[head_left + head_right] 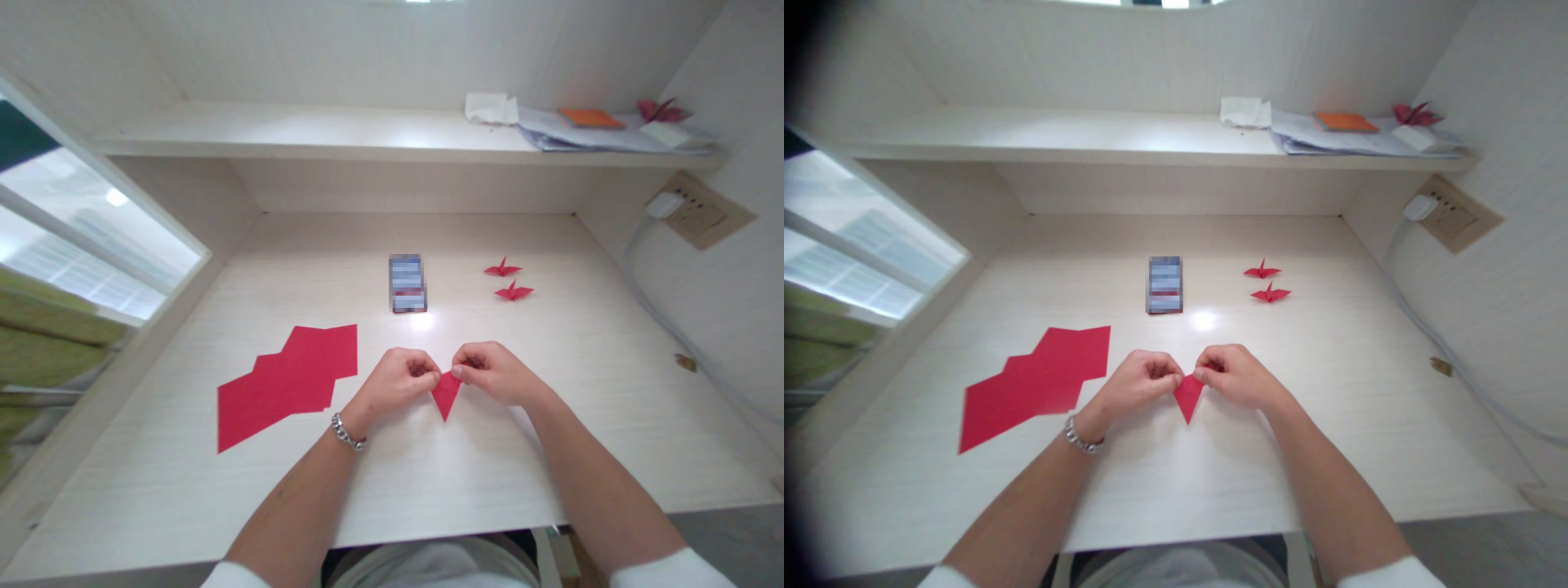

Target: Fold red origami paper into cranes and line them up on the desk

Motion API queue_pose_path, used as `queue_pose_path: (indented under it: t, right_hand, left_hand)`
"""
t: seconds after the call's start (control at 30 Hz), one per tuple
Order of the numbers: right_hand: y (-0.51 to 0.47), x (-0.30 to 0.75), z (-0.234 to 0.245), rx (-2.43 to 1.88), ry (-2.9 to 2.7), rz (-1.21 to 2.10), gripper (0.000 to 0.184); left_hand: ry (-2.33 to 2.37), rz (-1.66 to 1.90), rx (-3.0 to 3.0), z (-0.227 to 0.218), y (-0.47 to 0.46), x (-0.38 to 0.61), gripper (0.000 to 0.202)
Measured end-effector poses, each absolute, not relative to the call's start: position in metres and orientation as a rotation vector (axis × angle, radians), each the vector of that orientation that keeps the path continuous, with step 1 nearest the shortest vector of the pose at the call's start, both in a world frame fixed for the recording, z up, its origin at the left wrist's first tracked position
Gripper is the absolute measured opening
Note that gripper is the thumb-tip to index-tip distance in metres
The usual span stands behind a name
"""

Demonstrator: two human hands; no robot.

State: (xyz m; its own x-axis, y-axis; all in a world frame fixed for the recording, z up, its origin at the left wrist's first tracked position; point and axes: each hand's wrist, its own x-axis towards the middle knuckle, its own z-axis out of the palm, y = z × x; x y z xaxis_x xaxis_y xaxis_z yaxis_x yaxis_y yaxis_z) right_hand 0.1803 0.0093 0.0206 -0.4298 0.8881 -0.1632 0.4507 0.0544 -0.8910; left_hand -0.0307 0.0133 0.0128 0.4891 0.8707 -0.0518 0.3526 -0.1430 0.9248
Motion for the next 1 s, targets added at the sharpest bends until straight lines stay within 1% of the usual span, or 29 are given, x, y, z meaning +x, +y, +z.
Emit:
queue_pose_path:
  t: [0.47,0.67,0.8,1.0]
  right_hand:
    - [0.0102,0.1864,0.0191,-1.334,-1.833,1.417,0.013]
    - [0.0117,0.1874,0.0201,-1.366,-1.802,1.39,0.014]
    - [0.0118,0.1874,0.0203,-1.356,-1.823,1.358,0.013]
    - [0.0111,0.188,0.0185,-1.344,-1.798,1.418,0.013]
  left_hand:
    - [1.031,0.594,1.616,0.0129,0.0167,-0.0372,0.014]
    - [1.014,0.598,1.557,0.0128,0.0175,-0.0365,0.016]
    - [0.999,0.608,1.584,0.0134,0.0163,-0.0343,0.014]
    - [0.966,0.559,1.546,0.0135,0.016,-0.0375,0.015]
